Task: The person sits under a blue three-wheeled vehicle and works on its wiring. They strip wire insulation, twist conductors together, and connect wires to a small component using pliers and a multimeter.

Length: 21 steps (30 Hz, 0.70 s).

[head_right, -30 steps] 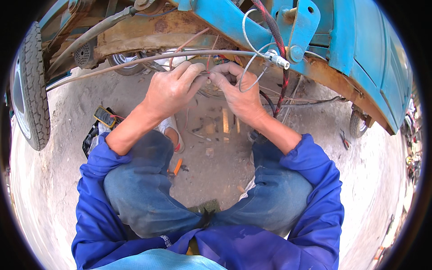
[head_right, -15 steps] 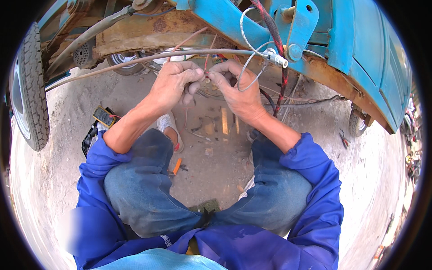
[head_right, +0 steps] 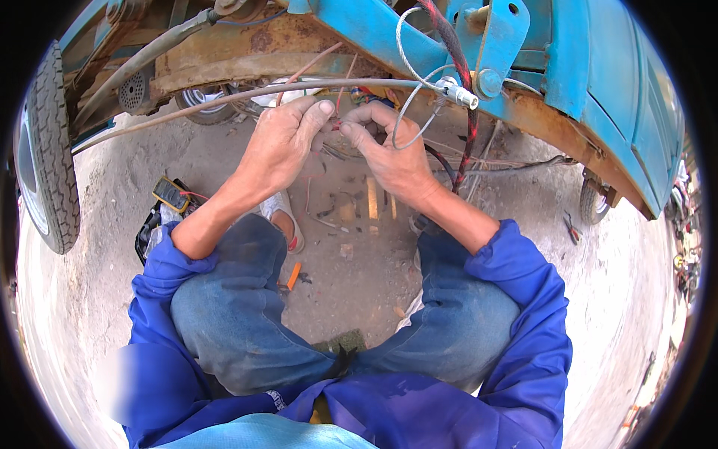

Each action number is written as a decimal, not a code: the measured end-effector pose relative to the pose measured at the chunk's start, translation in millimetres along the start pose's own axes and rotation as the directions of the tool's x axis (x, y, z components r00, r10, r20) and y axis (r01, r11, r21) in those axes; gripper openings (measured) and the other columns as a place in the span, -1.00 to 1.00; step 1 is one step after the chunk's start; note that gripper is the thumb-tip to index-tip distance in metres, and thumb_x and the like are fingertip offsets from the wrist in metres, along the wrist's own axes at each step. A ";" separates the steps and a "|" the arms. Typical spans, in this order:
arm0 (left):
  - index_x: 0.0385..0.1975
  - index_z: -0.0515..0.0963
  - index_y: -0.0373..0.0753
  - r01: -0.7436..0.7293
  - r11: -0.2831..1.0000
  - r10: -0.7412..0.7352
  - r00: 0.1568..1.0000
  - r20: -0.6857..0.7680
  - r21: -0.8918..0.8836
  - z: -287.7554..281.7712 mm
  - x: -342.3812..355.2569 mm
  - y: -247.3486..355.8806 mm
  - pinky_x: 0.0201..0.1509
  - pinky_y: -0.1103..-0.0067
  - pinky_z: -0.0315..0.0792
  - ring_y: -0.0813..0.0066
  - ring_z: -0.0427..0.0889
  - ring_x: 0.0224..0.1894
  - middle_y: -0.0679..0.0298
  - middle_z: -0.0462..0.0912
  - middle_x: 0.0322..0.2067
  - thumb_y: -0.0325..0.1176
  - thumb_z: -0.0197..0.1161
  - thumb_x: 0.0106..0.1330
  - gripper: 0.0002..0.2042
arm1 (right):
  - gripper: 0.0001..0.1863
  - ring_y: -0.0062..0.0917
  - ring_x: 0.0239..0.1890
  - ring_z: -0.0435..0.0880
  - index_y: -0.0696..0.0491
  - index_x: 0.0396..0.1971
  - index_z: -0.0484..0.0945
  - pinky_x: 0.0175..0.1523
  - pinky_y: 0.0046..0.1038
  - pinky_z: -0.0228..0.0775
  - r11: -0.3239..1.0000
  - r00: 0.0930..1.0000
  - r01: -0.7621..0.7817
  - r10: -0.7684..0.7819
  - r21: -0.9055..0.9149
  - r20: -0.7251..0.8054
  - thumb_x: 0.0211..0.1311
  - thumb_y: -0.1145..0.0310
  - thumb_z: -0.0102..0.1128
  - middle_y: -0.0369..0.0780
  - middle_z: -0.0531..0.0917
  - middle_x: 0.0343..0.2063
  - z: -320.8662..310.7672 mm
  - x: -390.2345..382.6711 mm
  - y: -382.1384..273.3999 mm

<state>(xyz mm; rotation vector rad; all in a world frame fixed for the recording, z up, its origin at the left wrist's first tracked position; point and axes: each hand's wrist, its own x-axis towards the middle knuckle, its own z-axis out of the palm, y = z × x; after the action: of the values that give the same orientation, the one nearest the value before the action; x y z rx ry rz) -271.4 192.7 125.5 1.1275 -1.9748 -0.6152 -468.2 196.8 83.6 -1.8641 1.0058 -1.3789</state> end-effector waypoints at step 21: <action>-0.38 0.58 -0.29 0.035 0.957 -0.041 0.999 -0.014 -0.288 -5.1 4.8 -6.4 -0.50 0.65 0.33 0.68 0.45 -0.57 0.41 0.51 -0.58 -0.09 0.19 0.58 -0.62 | -0.84 -0.79 -0.43 0.45 0.06 -0.05 0.55 -0.37 -0.68 0.27 0.986 0.984 -0.149 0.155 0.071 -0.091 0.60 0.30 0.10 -0.40 0.57 -0.39 -13.0 1.4 41.9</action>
<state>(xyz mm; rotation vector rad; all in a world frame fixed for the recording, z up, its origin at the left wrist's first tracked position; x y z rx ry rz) -265.6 185.2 125.8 0.9882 -1.7804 -0.8774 -489.6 173.1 53.6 -1.6516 1.1144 -1.4037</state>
